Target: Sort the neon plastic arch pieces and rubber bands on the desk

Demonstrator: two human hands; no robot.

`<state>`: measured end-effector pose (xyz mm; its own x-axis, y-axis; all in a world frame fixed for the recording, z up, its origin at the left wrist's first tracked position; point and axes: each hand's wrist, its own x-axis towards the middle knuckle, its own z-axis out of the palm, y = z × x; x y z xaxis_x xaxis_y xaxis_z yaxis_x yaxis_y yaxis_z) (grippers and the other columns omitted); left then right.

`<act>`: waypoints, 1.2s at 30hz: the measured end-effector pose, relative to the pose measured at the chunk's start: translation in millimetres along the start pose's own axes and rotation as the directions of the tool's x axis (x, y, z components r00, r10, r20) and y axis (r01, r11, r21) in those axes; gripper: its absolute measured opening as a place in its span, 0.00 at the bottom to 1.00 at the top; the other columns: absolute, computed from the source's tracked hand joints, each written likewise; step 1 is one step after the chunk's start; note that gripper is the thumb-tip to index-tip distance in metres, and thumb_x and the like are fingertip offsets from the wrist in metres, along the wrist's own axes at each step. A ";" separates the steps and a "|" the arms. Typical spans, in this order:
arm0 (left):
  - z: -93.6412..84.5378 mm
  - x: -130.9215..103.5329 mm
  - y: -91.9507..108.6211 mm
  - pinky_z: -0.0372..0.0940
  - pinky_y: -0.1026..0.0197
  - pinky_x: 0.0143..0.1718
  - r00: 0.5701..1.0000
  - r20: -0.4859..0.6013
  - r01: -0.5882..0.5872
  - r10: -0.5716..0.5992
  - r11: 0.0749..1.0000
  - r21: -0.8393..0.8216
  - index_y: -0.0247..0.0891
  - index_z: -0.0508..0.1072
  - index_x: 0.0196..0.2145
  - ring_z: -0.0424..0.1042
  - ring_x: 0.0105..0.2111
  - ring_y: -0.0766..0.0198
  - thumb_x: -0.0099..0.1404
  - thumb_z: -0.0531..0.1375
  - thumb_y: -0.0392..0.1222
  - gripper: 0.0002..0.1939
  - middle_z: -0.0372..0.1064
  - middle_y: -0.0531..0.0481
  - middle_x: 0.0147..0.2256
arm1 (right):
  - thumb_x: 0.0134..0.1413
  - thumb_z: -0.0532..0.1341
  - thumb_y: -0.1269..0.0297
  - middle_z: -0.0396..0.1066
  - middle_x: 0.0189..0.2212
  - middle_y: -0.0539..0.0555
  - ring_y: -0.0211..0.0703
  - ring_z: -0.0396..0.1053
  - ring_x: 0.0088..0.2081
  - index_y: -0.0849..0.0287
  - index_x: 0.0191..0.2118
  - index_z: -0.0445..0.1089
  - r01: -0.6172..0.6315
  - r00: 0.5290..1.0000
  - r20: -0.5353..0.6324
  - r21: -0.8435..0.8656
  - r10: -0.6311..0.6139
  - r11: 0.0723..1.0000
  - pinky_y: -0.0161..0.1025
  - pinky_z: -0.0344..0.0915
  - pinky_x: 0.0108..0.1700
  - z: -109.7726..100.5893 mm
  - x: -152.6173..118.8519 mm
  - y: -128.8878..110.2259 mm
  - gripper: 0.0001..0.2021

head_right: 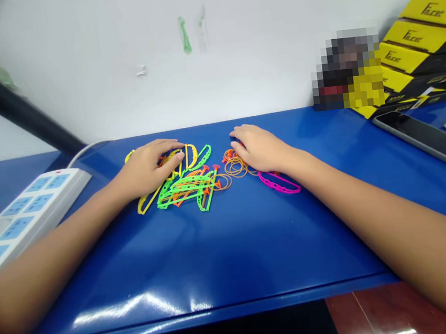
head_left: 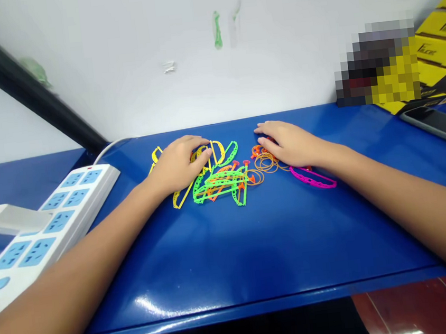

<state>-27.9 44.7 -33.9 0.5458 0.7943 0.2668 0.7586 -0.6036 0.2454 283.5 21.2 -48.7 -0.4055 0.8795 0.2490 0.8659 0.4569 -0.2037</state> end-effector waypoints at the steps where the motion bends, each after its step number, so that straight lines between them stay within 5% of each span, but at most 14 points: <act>1: 0.1 0.1 0.1 0.68 0.43 0.68 1.000 0.000 -0.003 0.003 1.000 -0.002 0.37 0.81 0.60 0.76 0.62 0.44 0.77 0.52 0.57 0.29 0.79 0.38 0.61 | 0.77 0.51 0.60 0.74 0.66 0.70 0.64 0.72 0.68 0.68 0.66 0.75 0.001 1.000 0.000 0.000 -0.001 1.000 0.61 0.66 0.72 0.0 0.1 0.1 0.25; 29: 0.9 0.0 -0.6 0.68 0.41 0.68 1.000 0.000 -0.012 0.012 1.000 -0.004 0.34 0.81 0.61 0.77 0.61 0.42 0.77 0.52 0.56 0.29 0.79 0.36 0.60 | 0.76 0.51 0.60 0.76 0.65 0.69 0.66 0.71 0.68 0.64 0.65 0.76 0.015 1.000 -0.016 0.040 -0.014 0.999 0.65 0.65 0.72 1.9 0.0 3.1 0.24; 36: 1.0 0.2 -0.1 0.68 0.42 0.68 1.000 0.001 -0.009 0.009 1.000 0.007 0.34 0.81 0.61 0.76 0.62 0.42 0.78 0.52 0.56 0.30 0.79 0.37 0.61 | 0.76 0.50 0.60 0.75 0.65 0.72 0.65 0.72 0.67 0.71 0.65 0.75 0.004 1.000 0.002 0.003 -0.004 1.000 0.62 0.65 0.72 0.9 0.2 0.3 0.26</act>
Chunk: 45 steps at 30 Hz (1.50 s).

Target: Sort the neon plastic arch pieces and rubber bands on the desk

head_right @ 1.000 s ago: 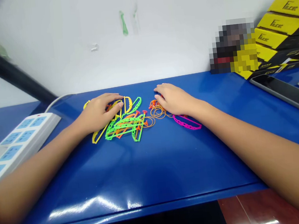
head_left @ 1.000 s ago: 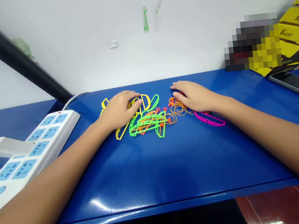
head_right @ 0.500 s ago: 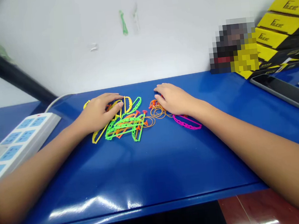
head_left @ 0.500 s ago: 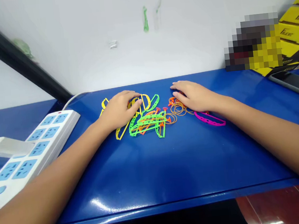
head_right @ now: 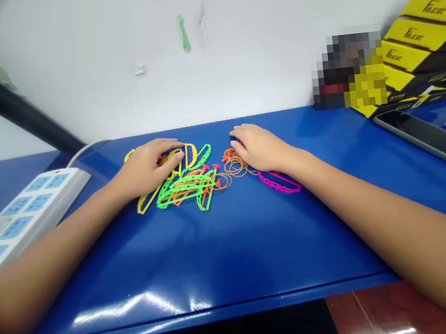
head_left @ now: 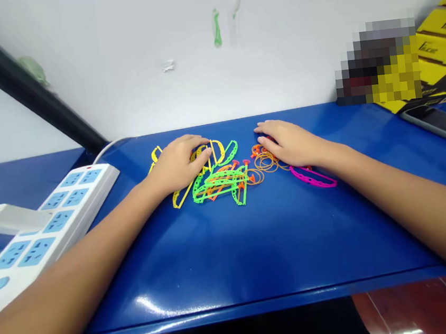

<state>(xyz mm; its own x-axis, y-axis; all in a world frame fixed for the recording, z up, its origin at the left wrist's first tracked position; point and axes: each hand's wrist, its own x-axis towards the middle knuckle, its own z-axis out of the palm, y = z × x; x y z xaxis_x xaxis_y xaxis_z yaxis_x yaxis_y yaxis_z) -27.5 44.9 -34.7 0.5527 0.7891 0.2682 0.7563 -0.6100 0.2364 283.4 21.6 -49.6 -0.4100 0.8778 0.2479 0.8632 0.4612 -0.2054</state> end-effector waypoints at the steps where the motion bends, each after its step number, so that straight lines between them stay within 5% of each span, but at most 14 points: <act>1: 0.0 0.1 0.1 0.68 0.41 0.68 1.000 0.001 -0.002 0.002 1.000 0.001 0.34 0.81 0.61 0.76 0.62 0.42 0.78 0.52 0.56 0.30 0.79 0.36 0.61 | 0.76 0.50 0.60 0.75 0.65 0.72 0.65 0.73 0.67 0.71 0.65 0.75 0.000 1.000 -0.001 -0.001 0.000 1.000 0.62 0.65 0.72 0.1 0.0 0.0 0.26; 15: 0.2 -0.2 1.4 0.67 0.42 0.68 1.000 0.010 -0.013 0.012 1.000 0.024 0.33 0.80 0.63 0.76 0.62 0.43 0.78 0.51 0.56 0.31 0.79 0.36 0.61 | 0.77 0.48 0.61 0.76 0.64 0.70 0.64 0.73 0.67 0.68 0.65 0.76 0.022 1.000 0.005 -0.022 -0.022 1.000 0.62 0.66 0.71 -2.1 -1.6 -4.4 0.26; 22: 1.0 -1.3 5.4 0.64 0.39 0.71 0.999 0.043 0.003 -0.006 0.999 0.052 0.34 0.78 0.65 0.73 0.66 0.43 0.79 0.50 0.57 0.32 0.75 0.35 0.64 | 0.78 0.46 0.61 0.75 0.64 0.74 0.67 0.72 0.67 0.75 0.66 0.74 0.033 0.998 0.050 -0.081 -0.029 0.996 0.61 0.66 0.71 -5.7 -2.2 -11.0 0.29; 45: 0.3 -1.2 3.9 0.64 0.39 0.71 0.999 0.050 -0.008 0.007 0.999 0.032 0.33 0.77 0.65 0.72 0.66 0.42 0.79 0.51 0.58 0.32 0.75 0.33 0.64 | 0.78 0.47 0.61 0.77 0.62 0.72 0.67 0.73 0.65 0.68 0.64 0.76 0.057 0.998 0.024 -0.039 -0.056 0.998 0.64 0.65 0.71 -4.3 -3.3 -7.9 0.26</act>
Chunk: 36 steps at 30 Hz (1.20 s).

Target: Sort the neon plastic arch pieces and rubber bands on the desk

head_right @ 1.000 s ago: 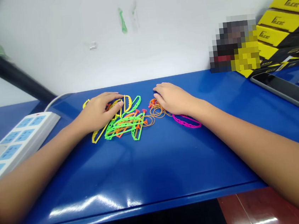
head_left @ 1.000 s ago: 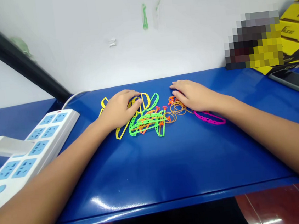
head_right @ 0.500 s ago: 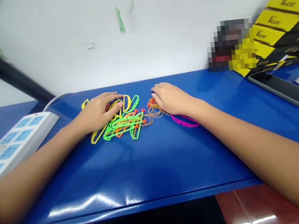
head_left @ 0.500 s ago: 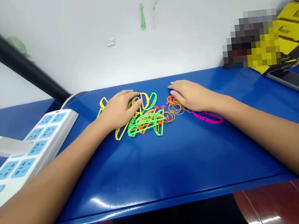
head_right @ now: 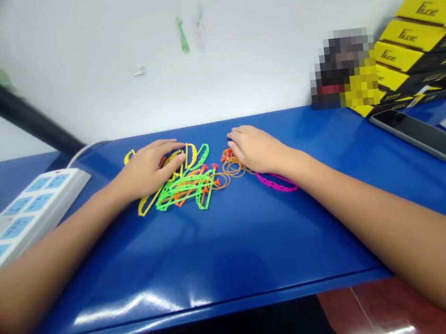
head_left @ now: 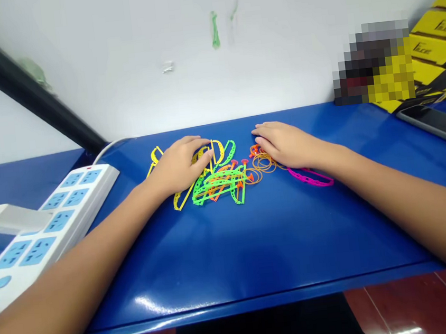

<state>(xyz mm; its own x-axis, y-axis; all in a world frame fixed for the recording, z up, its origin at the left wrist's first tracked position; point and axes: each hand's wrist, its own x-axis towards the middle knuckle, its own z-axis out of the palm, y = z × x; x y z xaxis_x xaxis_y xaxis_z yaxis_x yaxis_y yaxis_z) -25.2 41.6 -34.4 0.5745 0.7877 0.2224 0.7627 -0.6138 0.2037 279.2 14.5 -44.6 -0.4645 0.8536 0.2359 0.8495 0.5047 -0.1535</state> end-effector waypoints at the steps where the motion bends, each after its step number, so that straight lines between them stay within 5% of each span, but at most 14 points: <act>1: 0.1 0.0 -0.1 0.64 0.39 0.71 1.000 -0.001 0.000 0.000 1.000 0.001 0.33 0.77 0.65 0.72 0.66 0.41 0.79 0.51 0.58 0.32 0.75 0.33 0.64 | 0.78 0.47 0.61 0.77 0.62 0.72 0.67 0.73 0.65 0.68 0.64 0.76 0.003 1.000 0.002 -0.005 -0.003 1.000 0.64 0.65 0.71 0.0 -0.1 -0.2 0.27; 36: -0.8 -0.9 0.2 0.63 0.40 0.71 1.000 0.008 0.012 -0.012 1.000 -0.012 0.35 0.77 0.65 0.71 0.67 0.44 0.79 0.50 0.59 0.32 0.74 0.34 0.65 | 0.78 0.48 0.62 0.76 0.63 0.71 0.65 0.73 0.66 0.69 0.64 0.76 -0.015 1.000 -0.010 0.003 0.015 1.000 0.62 0.65 0.71 0.5 -0.4 -1.2 0.26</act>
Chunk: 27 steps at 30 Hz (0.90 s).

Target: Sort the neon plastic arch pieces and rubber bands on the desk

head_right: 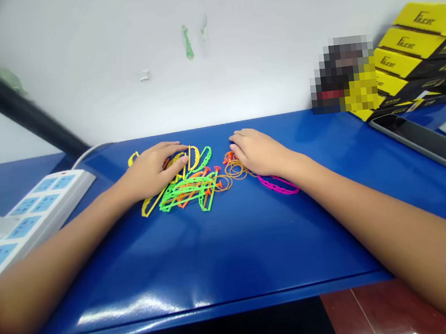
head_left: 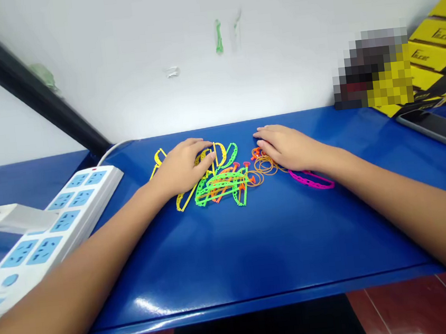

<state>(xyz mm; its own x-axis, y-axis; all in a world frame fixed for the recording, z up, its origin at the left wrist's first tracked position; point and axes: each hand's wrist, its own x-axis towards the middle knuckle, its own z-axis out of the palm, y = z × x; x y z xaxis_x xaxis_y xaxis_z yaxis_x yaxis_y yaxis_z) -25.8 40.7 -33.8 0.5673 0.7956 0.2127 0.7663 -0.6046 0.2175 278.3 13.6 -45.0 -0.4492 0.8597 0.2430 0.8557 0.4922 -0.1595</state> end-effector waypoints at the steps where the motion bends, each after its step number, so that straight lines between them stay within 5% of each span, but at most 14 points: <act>1: 0.3 0.0 0.0 0.63 0.39 0.71 1.000 -0.003 0.002 -0.002 1.000 -0.002 0.35 0.77 0.65 0.71 0.67 0.43 0.79 0.51 0.59 0.32 0.74 0.34 0.65 | 0.78 0.48 0.62 0.77 0.63 0.71 0.65 0.73 0.66 0.69 0.64 0.76 -0.001 1.000 -0.001 -0.005 0.001 1.000 0.62 0.66 0.70 -0.7 -0.2 -0.5 0.25; 8: -1.1 0.5 1.8 0.67 0.41 0.68 0.999 -0.036 -0.027 0.026 1.000 -0.005 0.34 0.80 0.60 0.76 0.63 0.43 0.79 0.51 0.59 0.31 0.79 0.35 0.60 | 0.77 0.49 0.63 0.82 0.54 0.68 0.64 0.78 0.55 0.63 0.54 0.81 -0.010 1.000 -0.002 -0.108 0.010 0.994 0.56 0.72 0.58 -9.3 -2.5 -7.2 0.22; 14: -19.4 -4.5 22.6 0.70 0.44 0.62 0.973 -0.208 -0.096 0.099 0.995 0.025 0.43 0.84 0.48 0.79 0.54 0.47 0.79 0.51 0.60 0.26 0.84 0.42 0.50 | 0.76 0.51 0.58 0.83 0.45 0.66 0.64 0.78 0.49 0.58 0.45 0.83 -0.034 0.989 -0.150 -0.099 0.019 0.995 0.57 0.69 0.54 -26.6 -3.0 -20.9 0.21; 20: -20.4 -12.1 38.8 0.68 0.52 0.40 0.950 -0.078 -0.304 0.303 0.953 -0.010 0.40 0.83 0.37 0.75 0.35 0.54 0.74 0.61 0.64 0.25 0.77 0.45 0.32 | 0.75 0.53 0.57 0.82 0.36 0.61 0.54 0.75 0.35 0.58 0.40 0.80 0.038 0.993 -0.103 -0.112 -0.050 0.993 0.47 0.62 0.40 -42.8 -8.9 -31.3 0.19; 27: -12.4 -12.4 36.7 0.64 0.56 0.39 0.915 -0.093 -0.399 0.392 0.914 -0.080 0.37 0.85 0.41 0.73 0.35 0.57 0.75 0.64 0.51 0.15 0.76 0.46 0.34 | 0.70 0.59 0.65 0.82 0.34 0.57 0.45 0.72 0.32 0.61 0.39 0.80 0.198 0.980 -0.008 -0.040 -0.199 0.979 0.42 0.53 0.35 -46.6 -15.4 -44.0 0.12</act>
<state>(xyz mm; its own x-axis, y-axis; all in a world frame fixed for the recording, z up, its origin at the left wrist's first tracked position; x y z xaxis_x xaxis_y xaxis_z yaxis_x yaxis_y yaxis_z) -8.5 8.2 -16.6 0.7915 0.4878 0.3683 0.4496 -0.8728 0.1897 259.5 -27.6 2.9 -0.6082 0.7435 0.2779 0.7592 0.6471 -0.0698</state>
